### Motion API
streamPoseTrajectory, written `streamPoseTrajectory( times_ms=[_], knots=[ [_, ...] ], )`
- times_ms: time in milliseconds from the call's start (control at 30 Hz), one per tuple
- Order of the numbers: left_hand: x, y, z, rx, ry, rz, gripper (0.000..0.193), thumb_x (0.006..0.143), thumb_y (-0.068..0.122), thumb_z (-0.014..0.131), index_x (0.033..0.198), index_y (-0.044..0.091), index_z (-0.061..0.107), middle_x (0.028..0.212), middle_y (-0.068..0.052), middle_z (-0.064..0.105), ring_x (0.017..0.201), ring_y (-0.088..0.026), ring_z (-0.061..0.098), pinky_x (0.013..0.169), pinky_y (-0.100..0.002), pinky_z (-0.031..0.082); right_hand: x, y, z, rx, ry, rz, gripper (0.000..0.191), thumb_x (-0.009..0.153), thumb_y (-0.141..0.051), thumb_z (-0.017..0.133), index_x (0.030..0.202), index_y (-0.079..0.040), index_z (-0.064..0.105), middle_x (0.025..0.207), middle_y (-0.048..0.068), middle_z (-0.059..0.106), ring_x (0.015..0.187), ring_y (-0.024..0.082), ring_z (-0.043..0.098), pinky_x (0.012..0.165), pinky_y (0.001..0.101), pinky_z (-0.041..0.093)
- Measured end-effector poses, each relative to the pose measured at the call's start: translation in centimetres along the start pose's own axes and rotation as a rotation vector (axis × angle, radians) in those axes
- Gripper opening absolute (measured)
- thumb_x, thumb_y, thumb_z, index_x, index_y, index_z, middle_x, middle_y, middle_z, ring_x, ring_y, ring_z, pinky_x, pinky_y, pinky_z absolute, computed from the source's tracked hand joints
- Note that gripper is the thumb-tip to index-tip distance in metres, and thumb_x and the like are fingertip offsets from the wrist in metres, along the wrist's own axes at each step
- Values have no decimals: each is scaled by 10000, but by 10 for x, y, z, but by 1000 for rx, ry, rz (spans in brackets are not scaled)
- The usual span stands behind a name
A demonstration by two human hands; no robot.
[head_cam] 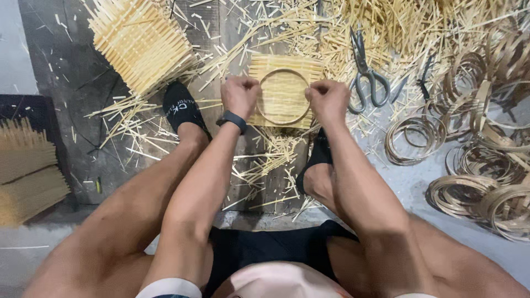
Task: The person sits on the floor assembling square mats from bamboo skewers, fitting a bamboo ring around the skewer bundle, and trimming excess skewer ends with scissors. They work over a round wooden bowl form, pressing the ring into place, cutting protruding sticks, and setting finished mats aside with completed bamboo bowls nearby.
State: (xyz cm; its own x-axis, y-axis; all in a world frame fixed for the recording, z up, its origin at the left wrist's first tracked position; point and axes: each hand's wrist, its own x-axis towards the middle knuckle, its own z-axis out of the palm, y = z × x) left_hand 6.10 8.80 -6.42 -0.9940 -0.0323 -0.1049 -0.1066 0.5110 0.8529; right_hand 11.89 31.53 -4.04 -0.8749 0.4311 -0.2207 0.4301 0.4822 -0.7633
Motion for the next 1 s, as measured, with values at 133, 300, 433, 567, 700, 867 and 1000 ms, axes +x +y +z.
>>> streamPoseTrajectory(
  times_ms=[133,300,433,567,700,867,1000],
  knots=[
    [-8,-8,4,183,50,42,111,732,107,795,838,79,813,815,-169,754,748,-313,738,742,-386,581,-6,11,13,-16,107,-115,143,809,-120,820,920,-36,789,757,151,744,675,243,734,679,361,575],
    [-4,1,5,211,31,-46,129,774,140,759,886,105,815,822,-152,762,740,-301,744,748,-388,575,-5,13,12,-27,88,-125,121,850,-152,793,907,-45,791,750,156,741,677,276,729,687,380,566],
    [3,-2,4,204,21,-141,151,745,157,794,883,102,823,794,-137,764,741,-274,747,742,-378,587,-4,12,14,-46,115,-114,130,849,-181,801,898,-61,796,763,158,743,704,292,734,695,389,564],
    [9,-8,3,202,-5,-138,175,692,191,834,831,85,821,758,-118,768,700,-241,747,725,-360,591,-3,10,16,-73,127,-143,130,842,-176,809,904,-61,803,770,164,743,711,312,727,698,405,554],
    [14,-7,1,157,-46,-208,164,695,188,822,813,75,812,729,-117,766,684,-230,755,720,-349,594,-2,7,14,-78,109,-107,137,829,-173,813,901,-57,801,749,165,736,687,304,722,692,398,555],
    [16,-2,-2,177,-63,-216,152,668,179,801,796,98,812,746,-102,771,708,-232,759,728,-351,594,-2,3,11,-40,71,-103,120,835,-150,812,900,-50,799,754,152,745,672,268,723,668,385,553],
    [13,-2,3,213,-20,-197,124,692,168,770,791,107,813,759,-125,763,739,-275,753,747,-379,589,0,2,8,-8,45,-51,110,839,-140,811,903,-52,796,746,125,754,646,216,719,642,354,553]
  ],
)
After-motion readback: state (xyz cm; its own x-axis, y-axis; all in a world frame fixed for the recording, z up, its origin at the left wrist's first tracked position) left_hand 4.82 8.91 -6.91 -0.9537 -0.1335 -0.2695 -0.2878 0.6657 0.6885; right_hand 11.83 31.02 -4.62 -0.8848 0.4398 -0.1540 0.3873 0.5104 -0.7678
